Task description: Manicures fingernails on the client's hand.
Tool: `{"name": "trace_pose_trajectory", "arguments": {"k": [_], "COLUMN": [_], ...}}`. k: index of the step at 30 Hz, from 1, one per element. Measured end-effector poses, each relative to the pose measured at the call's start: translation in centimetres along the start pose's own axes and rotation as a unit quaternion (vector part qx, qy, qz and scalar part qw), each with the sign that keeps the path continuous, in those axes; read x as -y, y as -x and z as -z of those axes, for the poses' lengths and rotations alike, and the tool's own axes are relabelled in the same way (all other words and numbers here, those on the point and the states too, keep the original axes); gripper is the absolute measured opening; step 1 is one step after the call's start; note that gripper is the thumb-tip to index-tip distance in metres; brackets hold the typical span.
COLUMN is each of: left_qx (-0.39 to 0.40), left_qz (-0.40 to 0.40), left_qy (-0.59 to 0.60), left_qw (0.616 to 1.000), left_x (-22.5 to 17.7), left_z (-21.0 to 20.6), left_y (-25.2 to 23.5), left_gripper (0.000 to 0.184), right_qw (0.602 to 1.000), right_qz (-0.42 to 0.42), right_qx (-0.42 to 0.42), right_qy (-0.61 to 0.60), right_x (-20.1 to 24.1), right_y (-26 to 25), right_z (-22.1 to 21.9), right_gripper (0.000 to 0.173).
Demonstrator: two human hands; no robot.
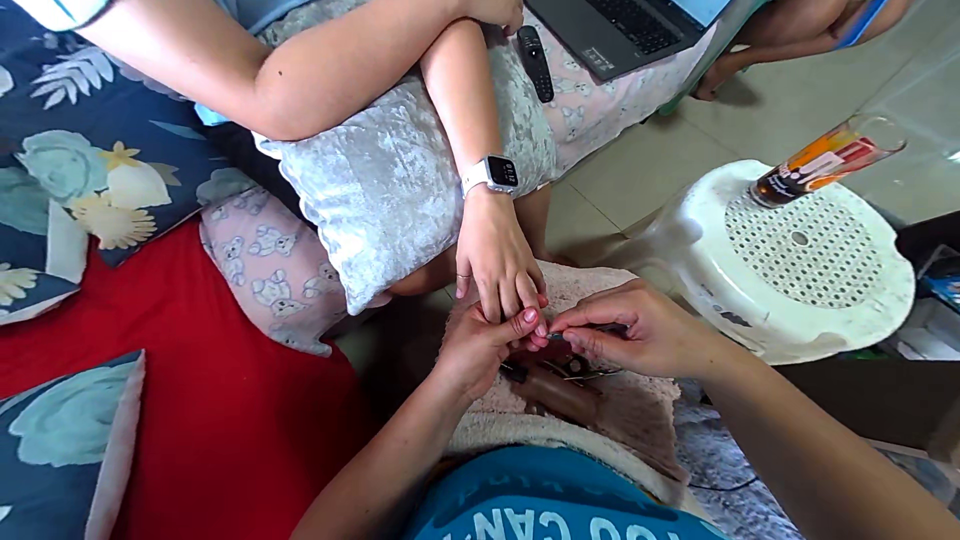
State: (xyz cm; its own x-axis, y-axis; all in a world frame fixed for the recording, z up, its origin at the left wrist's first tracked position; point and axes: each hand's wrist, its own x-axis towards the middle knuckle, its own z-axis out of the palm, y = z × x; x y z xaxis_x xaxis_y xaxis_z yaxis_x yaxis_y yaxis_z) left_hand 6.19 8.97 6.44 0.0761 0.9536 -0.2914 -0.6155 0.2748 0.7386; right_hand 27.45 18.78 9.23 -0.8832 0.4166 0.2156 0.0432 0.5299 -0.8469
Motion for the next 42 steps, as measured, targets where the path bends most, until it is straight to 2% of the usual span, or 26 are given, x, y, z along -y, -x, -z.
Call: {"name": "trace_pose_trajectory", "arguments": {"k": [17,30,37,42], "left_qx": [-0.025,-0.023,-0.033,-0.038], "left_qz": [-0.001,-0.007,-0.010,-0.007], "left_qy": [0.003,0.014,0.011,0.011], "left_qw": [1.000,1.000,0.999,0.999], "left_x": [0.2,0.3,0.4,0.4], "left_z": [-0.7,-0.9,-1.0,-1.1], "left_y": [0.0,0.0,-0.1,-0.1], "left_gripper": [0.010,0.010,0.007,0.008], "right_qw": [0.993,0.998,0.987,0.989], "right_qz": [0.018,-0.008,0.002,-0.006], "right_qx": [-0.046,-0.048,-0.074,-0.065], "right_qy": [0.104,0.044,0.139,0.130], "right_x": [0.9,0.9,1.4,1.3], "right_y": [0.4,0.8,0.8,0.9], "right_z": [-1.0,-1.0,-1.7,-1.6], "right_gripper": [0.022,0.023,0.023,0.024]}}
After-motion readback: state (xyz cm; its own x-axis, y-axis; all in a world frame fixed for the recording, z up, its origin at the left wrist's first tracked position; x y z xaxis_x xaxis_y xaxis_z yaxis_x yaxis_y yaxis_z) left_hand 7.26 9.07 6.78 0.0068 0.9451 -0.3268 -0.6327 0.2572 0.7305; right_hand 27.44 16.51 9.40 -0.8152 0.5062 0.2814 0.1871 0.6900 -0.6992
